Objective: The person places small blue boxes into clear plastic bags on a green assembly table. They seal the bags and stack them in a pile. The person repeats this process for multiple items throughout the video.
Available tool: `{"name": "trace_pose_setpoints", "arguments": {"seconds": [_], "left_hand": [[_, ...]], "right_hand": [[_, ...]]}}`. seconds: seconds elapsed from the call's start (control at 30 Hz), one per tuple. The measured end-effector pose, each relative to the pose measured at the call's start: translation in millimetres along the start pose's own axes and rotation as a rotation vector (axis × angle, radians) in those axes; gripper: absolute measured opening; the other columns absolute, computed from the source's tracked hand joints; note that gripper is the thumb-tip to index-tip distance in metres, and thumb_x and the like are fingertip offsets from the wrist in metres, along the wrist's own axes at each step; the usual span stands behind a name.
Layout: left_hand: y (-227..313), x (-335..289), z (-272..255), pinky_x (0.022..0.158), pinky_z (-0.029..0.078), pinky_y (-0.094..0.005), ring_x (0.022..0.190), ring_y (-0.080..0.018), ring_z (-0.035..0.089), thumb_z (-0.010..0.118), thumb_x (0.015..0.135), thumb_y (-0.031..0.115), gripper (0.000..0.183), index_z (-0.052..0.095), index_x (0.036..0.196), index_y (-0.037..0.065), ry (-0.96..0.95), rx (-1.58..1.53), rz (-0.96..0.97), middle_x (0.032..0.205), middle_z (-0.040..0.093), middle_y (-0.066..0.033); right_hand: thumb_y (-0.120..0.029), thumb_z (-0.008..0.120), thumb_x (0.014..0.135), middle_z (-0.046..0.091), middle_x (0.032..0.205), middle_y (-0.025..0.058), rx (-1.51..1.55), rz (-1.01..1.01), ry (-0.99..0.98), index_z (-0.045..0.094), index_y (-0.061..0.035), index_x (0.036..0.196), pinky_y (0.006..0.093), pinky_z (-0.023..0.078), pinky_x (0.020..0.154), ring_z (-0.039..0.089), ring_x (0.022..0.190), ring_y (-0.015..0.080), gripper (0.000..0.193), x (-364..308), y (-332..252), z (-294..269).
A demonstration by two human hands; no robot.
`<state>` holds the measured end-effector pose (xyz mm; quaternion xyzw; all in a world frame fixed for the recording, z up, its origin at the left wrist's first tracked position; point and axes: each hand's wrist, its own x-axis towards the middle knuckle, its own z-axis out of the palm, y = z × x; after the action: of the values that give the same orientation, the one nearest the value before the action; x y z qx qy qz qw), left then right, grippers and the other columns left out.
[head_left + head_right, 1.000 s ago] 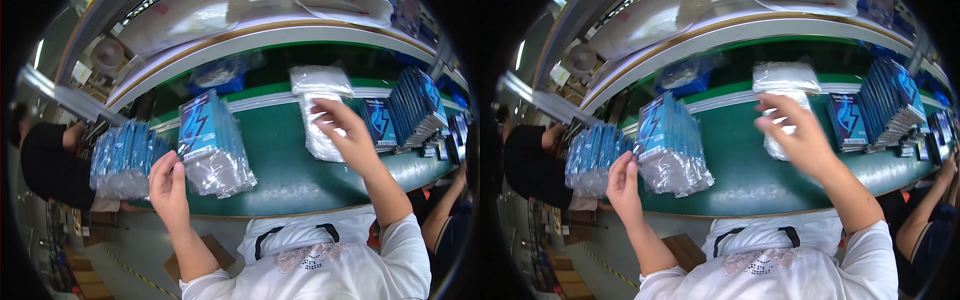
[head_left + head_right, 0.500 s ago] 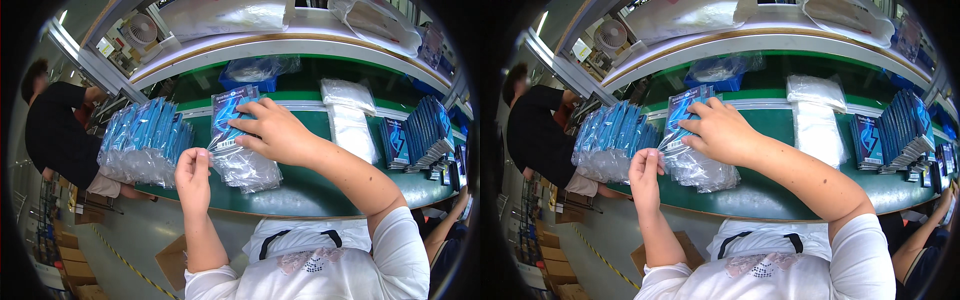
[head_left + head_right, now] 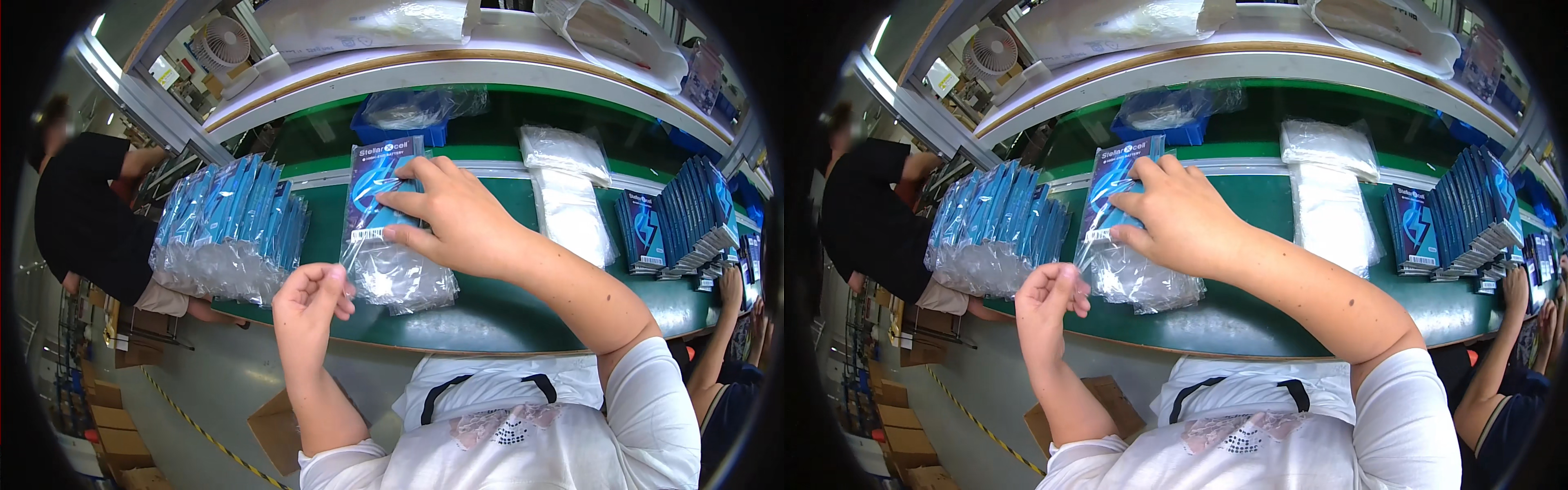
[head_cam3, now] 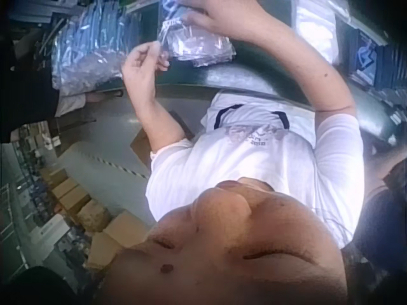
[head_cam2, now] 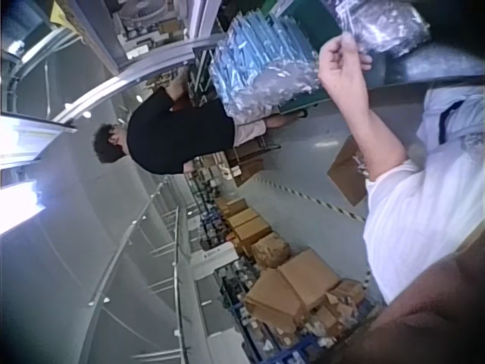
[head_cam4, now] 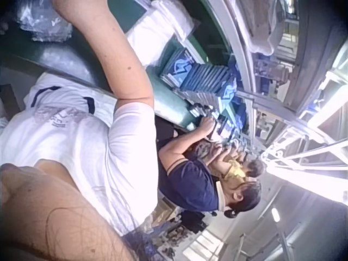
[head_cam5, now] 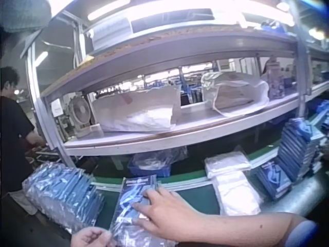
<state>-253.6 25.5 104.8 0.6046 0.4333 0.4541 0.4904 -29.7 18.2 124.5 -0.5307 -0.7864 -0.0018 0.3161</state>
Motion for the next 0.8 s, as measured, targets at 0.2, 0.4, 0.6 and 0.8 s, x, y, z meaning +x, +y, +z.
{"name": "trace_pose_setpoints", "arguments": {"seconds": [0.2, 0.4, 0.6, 0.8], "left_hand": [[4.9, 6.9, -20.8, 0.055, 0.048, -0.0245, 0.059, -0.0141, 0.060, 0.056, 0.093, 0.023, 0.029, 0.059, 0.098, -0.005, -0.264, -0.015, -0.108, 0.080, 0.066, -0.0133], [-22.5, 59.5, -22.0, 0.076, 0.049, -0.0333, 0.091, -0.0215, 0.061, 0.033, 0.091, 0.065, 0.079, 0.050, 0.117, -0.008, -0.161, -0.170, -0.291, 0.105, 0.062, -0.0170], [-67.1, 110.4, 15.1, 0.097, 0.040, -0.0376, 0.113, -0.0270, 0.052, 0.040, 0.089, 0.065, 0.075, 0.045, 0.134, 0.005, -0.202, -0.428, -0.399, 0.127, 0.054, -0.0109], [-61.6, 122.6, 23.9, 0.099, 0.037, -0.0396, 0.115, -0.0277, 0.049, 0.040, 0.090, 0.063, 0.074, 0.045, 0.133, 0.004, -0.235, -0.503, -0.431, 0.129, 0.052, -0.0121]], "right_hand": [[-0.037, 0.060, 0.086, 0.047, 0.127, 0.0227, 0.114, 0.058, 0.108, 0.053, -0.0068, 0.127, 0.0438, 0.037, 0.099, 0.045, 0.116, 0.0376, 0.052, -6.7, 4.6, -10.3], [-0.067, 0.041, 0.086, 0.031, 0.138, 0.0356, 0.642, 0.662, 0.143, 0.021, 0.0103, 0.141, 0.0418, 0.027, 0.109, 0.030, 0.132, 0.0435, 0.097, -24.9, 42.0, 17.3], [-0.079, 0.024, 0.082, 0.012, 0.149, 0.0307, 1.080, 0.880, -0.014, 0.011, 0.0098, 0.143, 0.0402, 0.019, 0.112, 0.014, 0.140, 0.0370, 0.109, -21.6, 47.1, 80.6], [-0.084, 0.027, 0.077, 0.022, 0.141, 0.0378, 1.135, 1.046, -0.006, 0.007, 0.0194, 0.138, 0.0393, 0.030, 0.107, 0.030, 0.133, 0.0415, 0.122, 1.8, 19.5, 77.0]]}}
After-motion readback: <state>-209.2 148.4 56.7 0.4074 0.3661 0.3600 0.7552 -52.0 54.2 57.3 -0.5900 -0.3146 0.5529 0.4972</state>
